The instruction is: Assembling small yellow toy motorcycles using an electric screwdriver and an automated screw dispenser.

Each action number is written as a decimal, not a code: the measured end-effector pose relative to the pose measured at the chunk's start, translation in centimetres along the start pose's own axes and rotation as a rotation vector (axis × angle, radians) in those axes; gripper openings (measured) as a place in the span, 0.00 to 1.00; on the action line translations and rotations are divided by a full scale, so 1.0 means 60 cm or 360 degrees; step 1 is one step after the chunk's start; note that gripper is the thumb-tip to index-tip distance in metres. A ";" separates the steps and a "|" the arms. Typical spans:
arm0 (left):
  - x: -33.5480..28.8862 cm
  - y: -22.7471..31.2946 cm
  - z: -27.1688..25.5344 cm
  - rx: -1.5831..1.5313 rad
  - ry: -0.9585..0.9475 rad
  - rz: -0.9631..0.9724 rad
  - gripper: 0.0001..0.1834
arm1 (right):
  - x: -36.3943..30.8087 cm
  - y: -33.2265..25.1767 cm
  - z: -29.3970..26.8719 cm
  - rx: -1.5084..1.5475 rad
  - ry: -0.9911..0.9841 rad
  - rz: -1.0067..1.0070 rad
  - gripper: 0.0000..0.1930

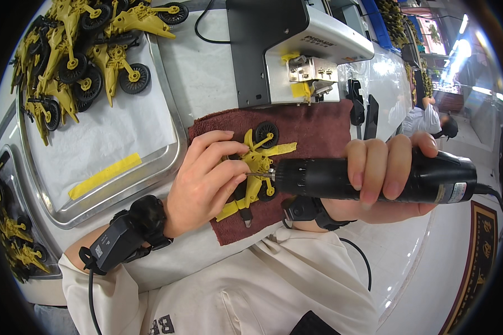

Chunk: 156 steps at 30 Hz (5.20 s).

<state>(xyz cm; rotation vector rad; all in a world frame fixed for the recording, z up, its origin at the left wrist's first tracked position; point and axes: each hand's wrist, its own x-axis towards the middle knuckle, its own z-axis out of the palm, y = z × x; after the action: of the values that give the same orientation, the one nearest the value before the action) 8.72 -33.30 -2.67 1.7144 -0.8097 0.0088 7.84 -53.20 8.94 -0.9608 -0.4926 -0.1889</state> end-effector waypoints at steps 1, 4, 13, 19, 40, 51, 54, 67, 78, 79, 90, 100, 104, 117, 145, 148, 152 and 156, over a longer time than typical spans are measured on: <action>0.000 -0.001 -0.001 -0.0028 0.0002 0.0001 0.08 | -0.002 -0.001 0.000 0.0027 0.0036 -0.0033 0.31; 0.003 -0.001 -0.002 -0.0022 0.0008 0.0039 0.08 | -0.002 -0.004 -0.002 0.0048 0.0064 -0.0038 0.30; 0.003 -0.002 -0.005 0.0041 -0.0012 0.0085 0.11 | 0.000 -0.001 -0.009 0.0050 -0.0071 0.0042 0.31; 0.006 0.000 -0.006 -0.0099 0.0024 0.0020 0.30 | 0.000 -0.013 -0.003 -0.0057 0.0085 -0.0045 0.32; 0.003 0.011 0.001 0.0387 -0.0371 -0.0093 0.44 | 0.025 0.032 -0.031 -0.0591 0.0058 0.0164 0.40; 0.006 0.011 0.004 0.0487 -0.0400 -0.0063 0.43 | 0.010 -0.015 -0.019 -0.0497 0.0272 -0.0237 0.45; 0.008 0.012 0.002 0.0545 -0.0404 -0.0052 0.44 | 0.009 -0.012 -0.015 -0.0479 0.0280 -0.0290 0.44; 0.051 0.043 -0.019 0.0152 -0.0114 0.0094 0.34 | 0.000 -0.044 0.010 -0.0239 0.0097 -0.0278 0.34; 0.053 0.049 -0.004 -0.0235 -0.0122 0.0247 0.12 | 0.000 -0.047 0.008 0.0113 -0.0009 0.0061 0.23; 0.053 0.051 -0.003 -0.0247 -0.0114 0.0229 0.11 | -0.001 -0.048 0.007 0.0117 -0.0006 0.0061 0.23; 0.038 0.046 -0.013 -0.0295 -0.0200 0.0038 0.09 | -0.018 -0.057 -0.012 0.0275 -0.0009 -0.0044 0.28; 0.040 0.047 -0.020 -0.0504 -0.0207 -0.0308 0.06 | -0.015 -0.058 -0.010 0.0196 0.0120 -0.0147 0.31; 0.049 0.065 -0.033 -0.0292 -0.0273 -0.0571 0.10 | -0.010 -0.044 -0.016 0.0218 0.0358 -0.0069 0.36; 0.035 0.045 -0.018 -0.0744 -0.0074 -0.0893 0.24 | -0.011 -0.025 -0.018 0.0217 0.0757 -0.0085 0.39; 0.043 0.058 -0.028 -0.1870 0.0038 -0.1485 0.23 | -0.014 -0.010 -0.004 0.0451 0.0600 -0.0200 0.29; 0.044 0.058 -0.029 -0.1940 0.0048 -0.1506 0.23 | -0.013 -0.010 -0.004 0.0467 0.0613 -0.0223 0.29; 0.039 0.054 -0.027 -0.1887 -0.0032 -0.1506 0.23 | -0.014 -0.009 -0.003 0.0448 0.0613 -0.0236 0.29; 0.038 0.052 -0.028 -0.1859 -0.0064 -0.1487 0.23 | -0.012 -0.010 -0.003 0.0416 0.0588 -0.0220 0.29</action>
<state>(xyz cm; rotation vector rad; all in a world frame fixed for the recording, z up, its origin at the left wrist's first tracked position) 9.51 -33.28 1.48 0.8028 0.0963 -0.9450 7.03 -53.73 8.96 -0.6175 -0.2343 -0.4083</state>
